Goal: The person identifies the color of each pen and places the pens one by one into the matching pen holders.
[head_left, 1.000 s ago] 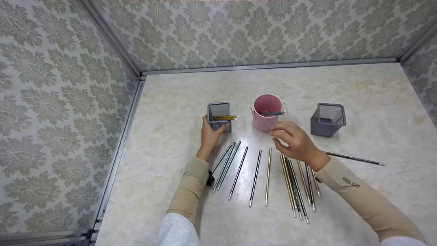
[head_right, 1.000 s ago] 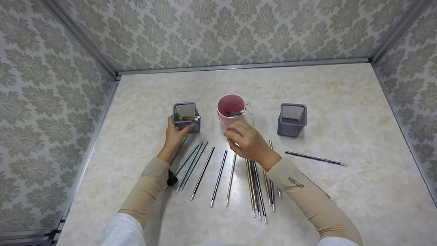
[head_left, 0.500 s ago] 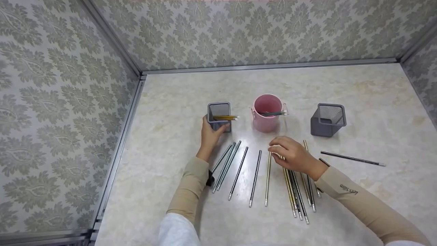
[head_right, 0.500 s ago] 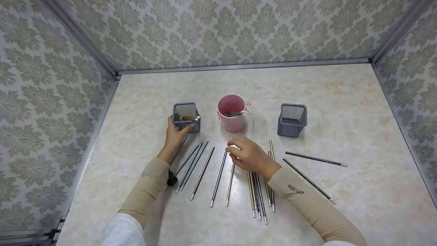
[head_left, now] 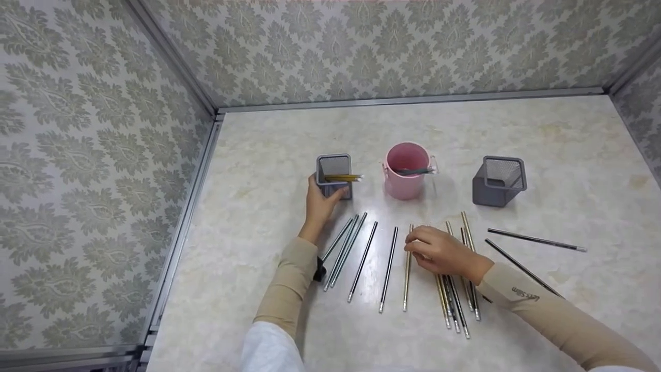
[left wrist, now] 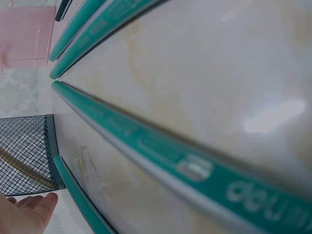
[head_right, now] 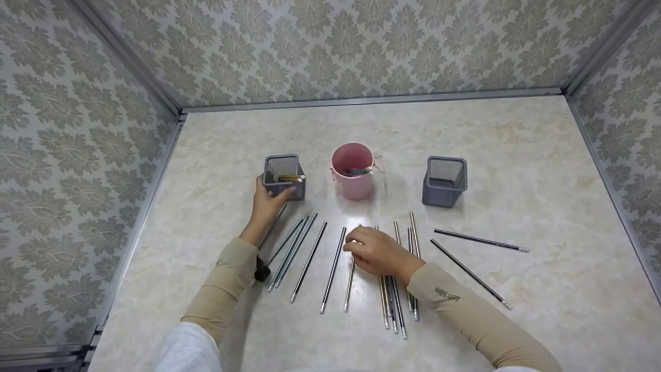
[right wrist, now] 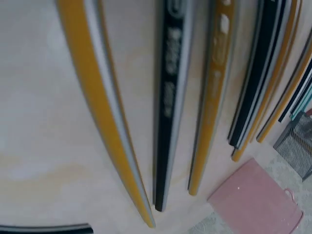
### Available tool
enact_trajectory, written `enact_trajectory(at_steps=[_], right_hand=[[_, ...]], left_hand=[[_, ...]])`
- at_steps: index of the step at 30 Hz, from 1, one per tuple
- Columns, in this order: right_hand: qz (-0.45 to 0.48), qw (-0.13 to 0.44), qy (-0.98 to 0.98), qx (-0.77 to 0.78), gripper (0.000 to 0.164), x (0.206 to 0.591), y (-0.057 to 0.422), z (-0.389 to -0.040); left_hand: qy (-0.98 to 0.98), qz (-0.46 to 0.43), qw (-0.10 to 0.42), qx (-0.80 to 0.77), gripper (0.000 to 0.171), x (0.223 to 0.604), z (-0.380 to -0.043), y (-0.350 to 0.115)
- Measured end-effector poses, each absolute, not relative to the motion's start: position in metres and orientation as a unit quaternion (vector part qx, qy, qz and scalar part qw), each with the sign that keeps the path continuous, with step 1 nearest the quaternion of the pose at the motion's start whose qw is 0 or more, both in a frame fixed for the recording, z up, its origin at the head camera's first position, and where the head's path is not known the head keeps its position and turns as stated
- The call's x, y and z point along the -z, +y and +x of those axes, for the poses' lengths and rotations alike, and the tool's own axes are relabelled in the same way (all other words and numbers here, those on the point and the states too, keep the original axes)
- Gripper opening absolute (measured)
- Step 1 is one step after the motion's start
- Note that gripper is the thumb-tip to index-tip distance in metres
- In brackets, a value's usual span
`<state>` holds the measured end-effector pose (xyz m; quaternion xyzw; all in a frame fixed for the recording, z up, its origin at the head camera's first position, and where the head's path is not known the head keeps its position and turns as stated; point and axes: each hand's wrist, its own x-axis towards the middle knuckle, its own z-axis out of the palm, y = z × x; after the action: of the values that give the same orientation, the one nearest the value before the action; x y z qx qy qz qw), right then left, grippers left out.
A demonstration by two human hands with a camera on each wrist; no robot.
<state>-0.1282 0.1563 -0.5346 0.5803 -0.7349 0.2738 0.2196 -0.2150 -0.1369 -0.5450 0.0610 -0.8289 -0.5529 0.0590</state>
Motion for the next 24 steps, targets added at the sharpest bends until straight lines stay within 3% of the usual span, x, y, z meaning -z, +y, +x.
enact_trajectory(at_steps=[12,24], right_hand=[[0.632,0.147,-0.726,-0.228,0.009,0.553,0.154,-0.113],[0.649,0.133,-0.727,-0.179,0.013,0.556,0.151,-0.107]], left_hand=[[-0.83,0.061,0.059,0.552,0.08,0.544,-0.214,-0.136],[-0.825,0.063,0.06,0.558,0.079,0.543,-0.214,-0.134]])
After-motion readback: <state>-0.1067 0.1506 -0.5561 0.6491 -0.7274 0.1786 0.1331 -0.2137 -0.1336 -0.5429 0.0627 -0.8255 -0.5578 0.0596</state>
